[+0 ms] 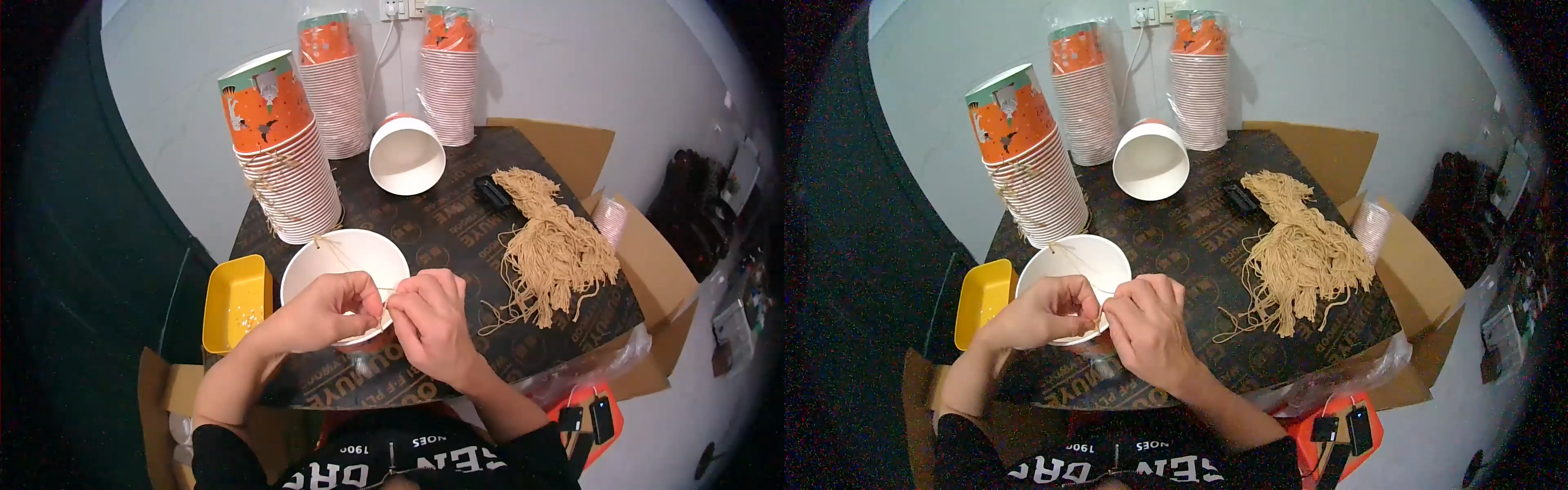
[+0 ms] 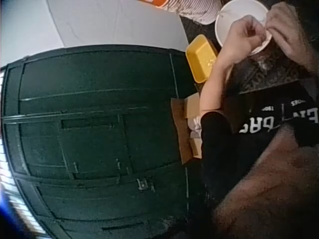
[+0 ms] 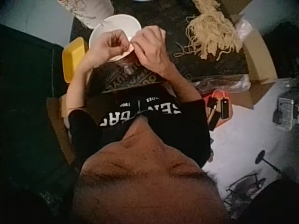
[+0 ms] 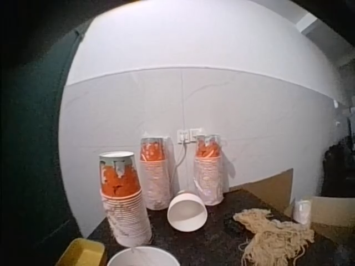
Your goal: Tie rubber bands around paper cups and stack them.
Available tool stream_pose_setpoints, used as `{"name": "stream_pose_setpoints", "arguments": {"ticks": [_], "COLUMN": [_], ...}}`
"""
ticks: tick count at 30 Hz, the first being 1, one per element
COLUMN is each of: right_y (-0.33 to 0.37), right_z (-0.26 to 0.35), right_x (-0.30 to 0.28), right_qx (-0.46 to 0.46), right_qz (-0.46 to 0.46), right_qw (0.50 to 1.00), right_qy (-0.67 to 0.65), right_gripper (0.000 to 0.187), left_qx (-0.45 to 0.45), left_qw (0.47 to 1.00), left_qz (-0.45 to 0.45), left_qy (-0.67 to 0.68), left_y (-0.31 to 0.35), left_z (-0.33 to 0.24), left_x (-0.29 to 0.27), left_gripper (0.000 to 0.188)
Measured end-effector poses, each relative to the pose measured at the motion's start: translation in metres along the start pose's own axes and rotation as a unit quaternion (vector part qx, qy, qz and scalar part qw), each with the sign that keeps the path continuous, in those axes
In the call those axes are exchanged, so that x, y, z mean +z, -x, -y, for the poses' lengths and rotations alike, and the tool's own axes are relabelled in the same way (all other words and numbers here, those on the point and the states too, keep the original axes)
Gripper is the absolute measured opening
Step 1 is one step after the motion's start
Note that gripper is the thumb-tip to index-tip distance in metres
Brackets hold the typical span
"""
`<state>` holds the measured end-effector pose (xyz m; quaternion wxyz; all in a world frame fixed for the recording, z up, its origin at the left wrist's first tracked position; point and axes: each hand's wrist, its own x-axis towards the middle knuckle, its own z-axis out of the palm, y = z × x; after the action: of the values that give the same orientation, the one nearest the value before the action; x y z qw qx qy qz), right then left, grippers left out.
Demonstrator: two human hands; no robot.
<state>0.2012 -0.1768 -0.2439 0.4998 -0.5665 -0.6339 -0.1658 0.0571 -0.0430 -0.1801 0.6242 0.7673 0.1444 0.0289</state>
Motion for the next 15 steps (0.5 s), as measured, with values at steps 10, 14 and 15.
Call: {"name": "stream_pose_setpoints", "arguments": {"ticks": [10,14,15], "right_y": [0.000,0.000,0.001], "right_z": [0.002,0.001,0.002], "right_x": [0.001,0.000,0.000], "right_qx": [0.005,0.002,0.000], "right_qz": [-0.007,-0.005,-0.001], "right_qw": [1.000,1.000,1.000], "right_qy": [-0.016,-0.014,-0.013], "right_gripper": [0.012,0.014,0.015], "left_qx": [0.153,0.197,0.198], "left_qw": [0.934,0.894,0.894], "left_qz": [-0.158,-0.196,-0.196], "left_qy": [-0.283,-0.350,-0.350], "left_y": [0.014,0.015,0.015], "left_z": [-0.004,-0.001,0.000], "left_x": [0.031,0.034,0.034], "left_gripper": [0.015,0.016,0.016]}}
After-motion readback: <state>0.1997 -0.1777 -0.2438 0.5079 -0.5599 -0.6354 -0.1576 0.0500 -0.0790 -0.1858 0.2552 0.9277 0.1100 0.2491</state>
